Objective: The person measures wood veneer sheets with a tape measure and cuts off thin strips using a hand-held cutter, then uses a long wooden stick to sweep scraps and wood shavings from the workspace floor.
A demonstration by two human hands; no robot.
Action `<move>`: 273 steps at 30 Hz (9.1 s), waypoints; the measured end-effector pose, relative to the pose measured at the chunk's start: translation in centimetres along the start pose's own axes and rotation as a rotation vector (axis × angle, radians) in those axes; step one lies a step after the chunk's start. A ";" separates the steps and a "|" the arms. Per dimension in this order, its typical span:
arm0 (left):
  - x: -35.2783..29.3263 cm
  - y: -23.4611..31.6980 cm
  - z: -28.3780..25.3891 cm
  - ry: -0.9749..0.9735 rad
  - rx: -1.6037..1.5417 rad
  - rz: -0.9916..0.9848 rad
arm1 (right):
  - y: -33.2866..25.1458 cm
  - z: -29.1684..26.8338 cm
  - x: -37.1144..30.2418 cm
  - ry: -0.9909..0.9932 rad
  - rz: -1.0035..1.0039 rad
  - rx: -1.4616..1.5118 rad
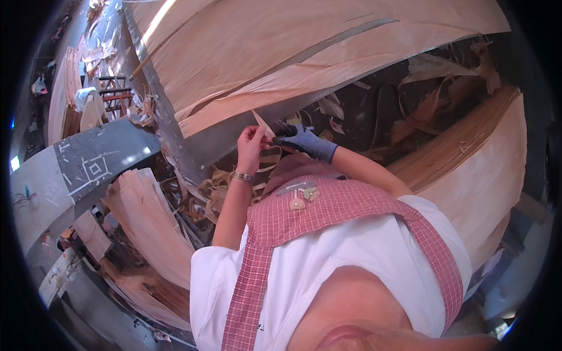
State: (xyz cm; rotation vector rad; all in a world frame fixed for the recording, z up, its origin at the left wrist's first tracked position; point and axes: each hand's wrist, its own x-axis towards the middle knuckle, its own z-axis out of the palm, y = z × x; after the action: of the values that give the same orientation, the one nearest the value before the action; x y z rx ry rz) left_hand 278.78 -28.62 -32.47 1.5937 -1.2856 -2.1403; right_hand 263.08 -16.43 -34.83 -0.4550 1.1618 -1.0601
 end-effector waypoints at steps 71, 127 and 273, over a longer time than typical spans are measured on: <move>6.7 2.2 -8.4 0.687 1.402 0.586 | -12.4 -9.8 7.7 0.805 -0.011 0.501; 7.0 4.2 -13.0 0.668 1.382 0.864 | -18.0 1.8 6.7 0.257 -0.251 -1.187; 9.1 6.9 -9.5 0.622 1.223 0.932 | -12.5 -0.3 17.5 0.216 0.049 -0.287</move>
State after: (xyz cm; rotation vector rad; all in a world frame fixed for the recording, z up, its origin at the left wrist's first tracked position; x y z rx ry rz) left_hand 280.83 -43.25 -34.33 1.2123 -2.4790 -0.1855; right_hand 257.63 -37.21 -34.40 -0.5418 1.5201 -0.9198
